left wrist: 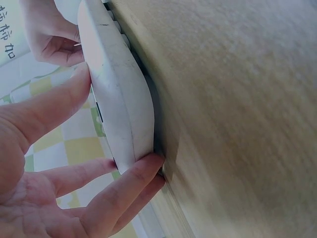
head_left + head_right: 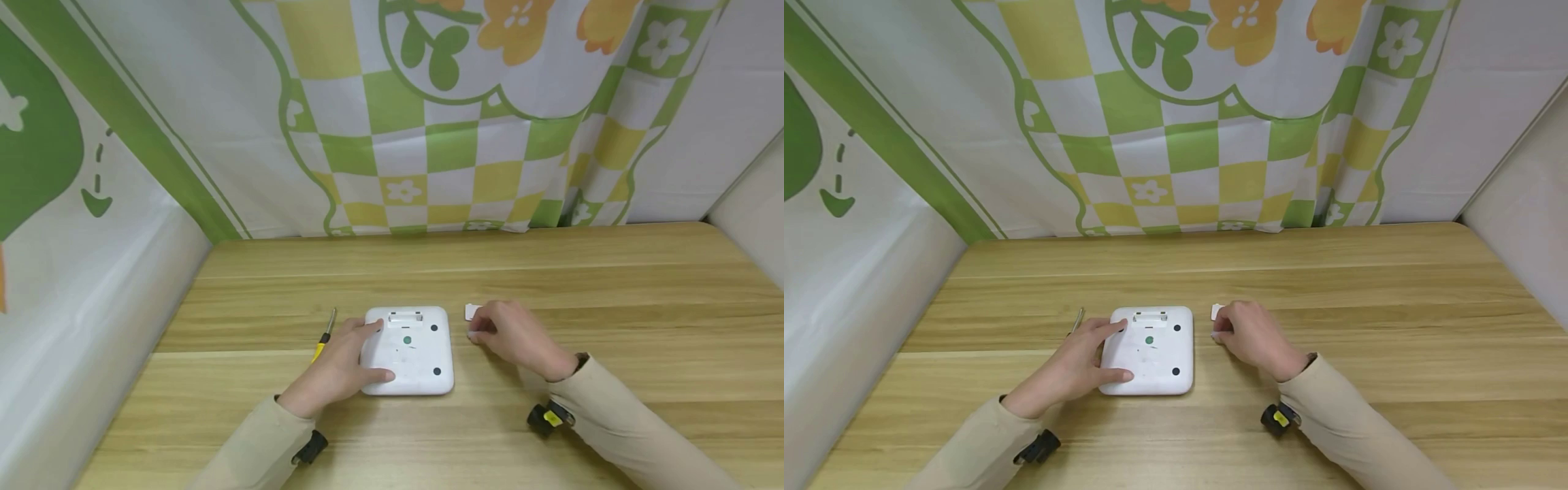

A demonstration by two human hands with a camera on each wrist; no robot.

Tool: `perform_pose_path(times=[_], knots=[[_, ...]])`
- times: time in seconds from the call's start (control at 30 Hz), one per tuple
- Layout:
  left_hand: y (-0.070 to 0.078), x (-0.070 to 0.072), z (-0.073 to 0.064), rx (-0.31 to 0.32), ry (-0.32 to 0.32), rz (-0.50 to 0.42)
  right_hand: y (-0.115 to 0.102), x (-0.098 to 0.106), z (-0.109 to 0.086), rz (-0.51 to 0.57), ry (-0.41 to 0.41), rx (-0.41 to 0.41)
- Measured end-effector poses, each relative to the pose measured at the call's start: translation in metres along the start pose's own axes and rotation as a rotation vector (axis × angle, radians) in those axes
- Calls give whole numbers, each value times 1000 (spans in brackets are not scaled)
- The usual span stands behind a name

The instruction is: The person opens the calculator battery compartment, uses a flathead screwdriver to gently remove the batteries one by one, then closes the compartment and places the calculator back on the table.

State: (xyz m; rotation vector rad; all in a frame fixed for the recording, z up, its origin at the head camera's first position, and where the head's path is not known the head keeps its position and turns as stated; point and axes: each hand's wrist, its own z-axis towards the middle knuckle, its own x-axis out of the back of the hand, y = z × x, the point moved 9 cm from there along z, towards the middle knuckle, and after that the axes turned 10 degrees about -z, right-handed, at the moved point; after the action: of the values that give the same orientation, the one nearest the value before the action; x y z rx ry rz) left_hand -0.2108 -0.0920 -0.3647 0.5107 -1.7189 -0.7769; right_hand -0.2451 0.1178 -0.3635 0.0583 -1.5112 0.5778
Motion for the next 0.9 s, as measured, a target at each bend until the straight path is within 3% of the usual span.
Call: perform_pose_path(times=[0.9], knots=[[-1,0,-1,-10,3,-3,6,4,4,14,-25,-11]])
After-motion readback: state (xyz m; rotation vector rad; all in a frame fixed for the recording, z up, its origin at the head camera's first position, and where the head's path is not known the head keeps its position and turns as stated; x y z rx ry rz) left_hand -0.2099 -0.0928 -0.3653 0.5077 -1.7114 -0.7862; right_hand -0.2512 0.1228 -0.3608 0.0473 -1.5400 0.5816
